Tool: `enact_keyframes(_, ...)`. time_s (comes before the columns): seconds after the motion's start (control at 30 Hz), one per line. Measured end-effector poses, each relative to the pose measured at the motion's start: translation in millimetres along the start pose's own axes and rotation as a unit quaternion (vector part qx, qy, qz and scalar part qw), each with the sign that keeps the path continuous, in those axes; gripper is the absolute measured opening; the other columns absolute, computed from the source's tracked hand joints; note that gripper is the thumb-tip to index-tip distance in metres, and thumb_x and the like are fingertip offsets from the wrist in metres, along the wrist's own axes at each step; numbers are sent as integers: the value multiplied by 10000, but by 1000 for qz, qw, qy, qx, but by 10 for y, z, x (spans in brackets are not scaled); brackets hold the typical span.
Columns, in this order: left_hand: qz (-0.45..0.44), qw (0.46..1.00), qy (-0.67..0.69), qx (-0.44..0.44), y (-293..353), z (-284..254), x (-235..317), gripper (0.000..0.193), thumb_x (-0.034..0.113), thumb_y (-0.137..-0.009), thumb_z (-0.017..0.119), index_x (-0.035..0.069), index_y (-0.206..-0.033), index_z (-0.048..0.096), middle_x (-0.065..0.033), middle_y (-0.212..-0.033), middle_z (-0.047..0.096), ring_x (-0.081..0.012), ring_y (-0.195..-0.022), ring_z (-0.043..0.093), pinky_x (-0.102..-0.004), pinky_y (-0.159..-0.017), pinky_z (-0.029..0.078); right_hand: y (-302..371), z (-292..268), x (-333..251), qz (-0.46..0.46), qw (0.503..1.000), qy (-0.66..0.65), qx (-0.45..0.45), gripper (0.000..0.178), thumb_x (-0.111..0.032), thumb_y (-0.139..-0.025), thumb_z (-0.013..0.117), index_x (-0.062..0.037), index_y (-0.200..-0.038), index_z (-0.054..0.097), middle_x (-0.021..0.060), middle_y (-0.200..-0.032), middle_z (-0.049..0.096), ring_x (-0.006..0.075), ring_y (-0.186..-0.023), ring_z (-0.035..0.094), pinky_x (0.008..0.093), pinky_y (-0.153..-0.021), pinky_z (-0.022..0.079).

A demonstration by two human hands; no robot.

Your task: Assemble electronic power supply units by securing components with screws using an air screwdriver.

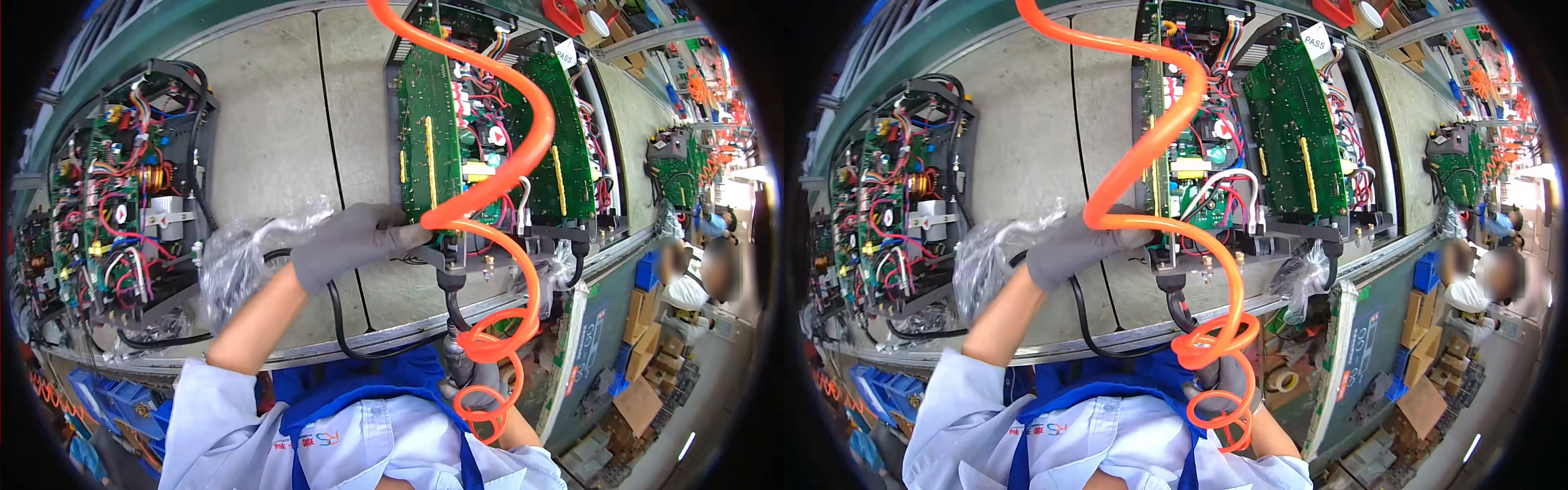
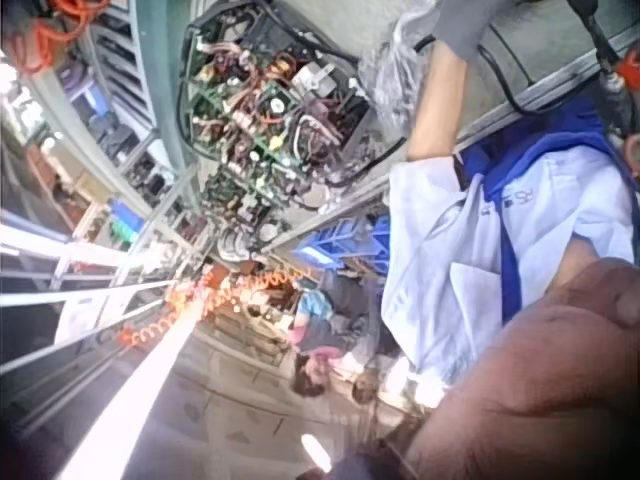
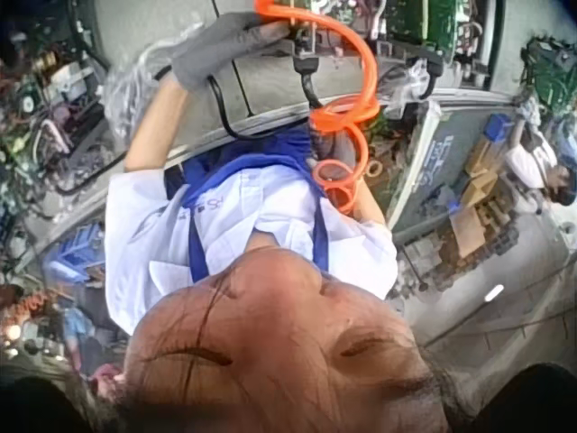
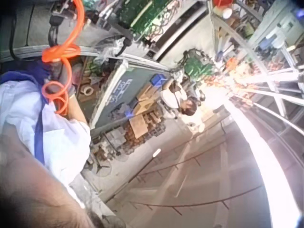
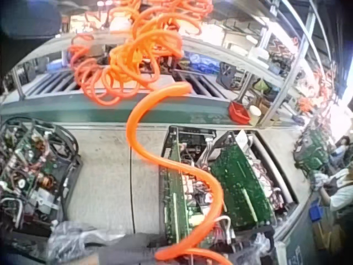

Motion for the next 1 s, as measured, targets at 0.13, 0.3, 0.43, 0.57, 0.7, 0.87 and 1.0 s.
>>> enact_keyframes(0.13,-37,996,-66,-49,-83,14,10,708,713,-798,584,25,-912,703,-28,-670,607,-106,-659,554,-270,-571,430,389,-86,130,-32,999,-12,7,596,-98,-629,741,-36,-1148,456,46,-770,607,152,-710,611,300,-681,495)
enact_keyframes(0.3,-132,985,-12,-108,30,121,146,529,647,-826,611,118,-831,621,44,-664,514,-52,-539,416,-223,-446,300,452,-120,137,-60,998,-29,18,600,-98,-629,742,-35,-1153,457,47,-770,608,153,-710,612,301,-683,496)
enact_keyframes(0.43,-136,960,139,-200,-74,24,-326,474,592,-842,625,130,-940,586,55,-731,494,-18,-554,387,-177,-430,274,-285,-140,-112,-74,997,-25,-11,603,-97,-629,743,-34,-1157,458,47,-771,609,154,-710,613,303,-684,497)
enact_keyframes(0.57,-186,902,277,-275,-149,149,-270,402,488,-883,628,103,-987,577,70,-661,407,4,-503,341,-175,-385,220,-324,-224,-85,-62,997,-7,-39,606,-97,-628,743,-33,-1160,459,48,-771,610,155,-710,614,304,-685,498)
enact_keyframes(0.7,-173,921,271,-221,-166,215,-211,394,381,-911,646,34,-1089,588,76,-641,393,5,-464,309,-186,-374,199,145,-353,246,-49,996,22,-73,609,-97,-628,744,-33,-1164,460,48,-772,611,156,-711,615,305,-687,499)
enact_keyframes(0.87,-180,933,252,-183,-176,251,-355,417,357,-918,653,3,-1130,593,67,-651,423,0,-474,324,-192,-393,218,1474,-706,640,-36,993,57,-97,613,-96,-628,745,-32,-1169,462,49,-772,612,158,-711,617,306,-688,501)
enact_keyframes(1.0,-208,905,323,-180,-171,297,-331,405,331,-900,687,-7,-1107,606,55,-671,459,-4,-488,352,-204,-398,223,1467,-755,629,-25,992,76,-102,617,-96,-628,746,-31,-1172,463,49,-773,613,159,-711,618,308,-690,502)
Point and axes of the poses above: each hand's wrist, its own y-axis away from the middle knuckle, its own z-axis out of the palm, x = y × z, the point moved 5 cm from there along -y, towards the middle knuckle
